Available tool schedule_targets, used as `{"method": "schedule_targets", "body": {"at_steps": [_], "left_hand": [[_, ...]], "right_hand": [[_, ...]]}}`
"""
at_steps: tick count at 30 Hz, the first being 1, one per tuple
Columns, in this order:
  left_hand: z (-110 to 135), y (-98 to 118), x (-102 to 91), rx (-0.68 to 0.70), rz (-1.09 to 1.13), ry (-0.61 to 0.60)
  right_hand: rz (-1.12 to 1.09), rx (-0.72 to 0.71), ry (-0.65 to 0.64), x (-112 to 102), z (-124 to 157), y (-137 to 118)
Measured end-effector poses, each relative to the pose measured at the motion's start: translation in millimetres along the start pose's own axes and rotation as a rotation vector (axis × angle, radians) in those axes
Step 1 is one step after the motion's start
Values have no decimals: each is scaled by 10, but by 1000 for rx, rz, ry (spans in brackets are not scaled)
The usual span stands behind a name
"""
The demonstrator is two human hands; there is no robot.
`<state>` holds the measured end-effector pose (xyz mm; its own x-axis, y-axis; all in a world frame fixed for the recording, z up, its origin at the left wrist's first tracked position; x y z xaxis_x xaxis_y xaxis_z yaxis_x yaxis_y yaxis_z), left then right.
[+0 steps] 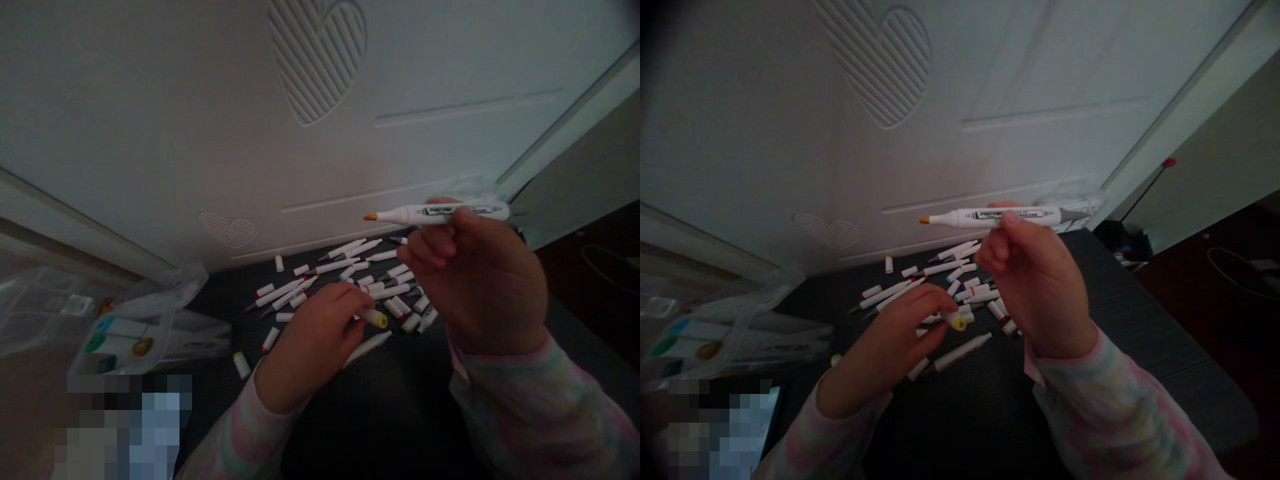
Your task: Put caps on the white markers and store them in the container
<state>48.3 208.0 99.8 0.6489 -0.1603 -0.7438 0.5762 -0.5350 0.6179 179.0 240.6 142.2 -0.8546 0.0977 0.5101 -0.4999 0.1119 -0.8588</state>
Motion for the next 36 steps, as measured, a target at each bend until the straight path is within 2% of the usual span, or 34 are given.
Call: {"method": "schedule_targets", "body": {"at_steps": [4,11,14,16,20,22,25,28,32,36], "left_hand": [[17,78,-202,-18,149,135],[51,116,-284,-33,175,221],[52,69,-301,-110,265,283],[61,-18,-304,-229,453,371],[76,-237,-282,-461,1023,604],[68,-307,-267,-547,1226,667],[42,-332,-238,-628,1449,658],[32,-321,-205,-660,1570,627],[42,-334,-176,-674,1599,633],[48,-348,-169,-693,1590,639]], "right_hand": [[-7,16,31,-11,-5,12],[-41,35,14,15,4,20],[-60,56,34,2,15,29],[-54,63,42,-6,20,31],[-57,59,12,-5,21,38],[-49,35,-17,-1,22,49],[6,-44,-73,6,47,71],[121,-119,-136,16,99,102],[259,-113,-196,30,156,156],[277,-69,-179,18,164,180]]}}
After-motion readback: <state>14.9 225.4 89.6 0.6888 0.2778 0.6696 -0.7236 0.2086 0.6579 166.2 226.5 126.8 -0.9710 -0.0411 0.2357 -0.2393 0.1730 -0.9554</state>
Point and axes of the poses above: each hand's wrist, its own z-axis away from the middle knuckle, its own x-axis out of the palm, y = z × x, the point moved 5 cm from there along -z, towards the middle knuckle, and after that the axes turned 7 degrees about y, right-handed, at the moved point
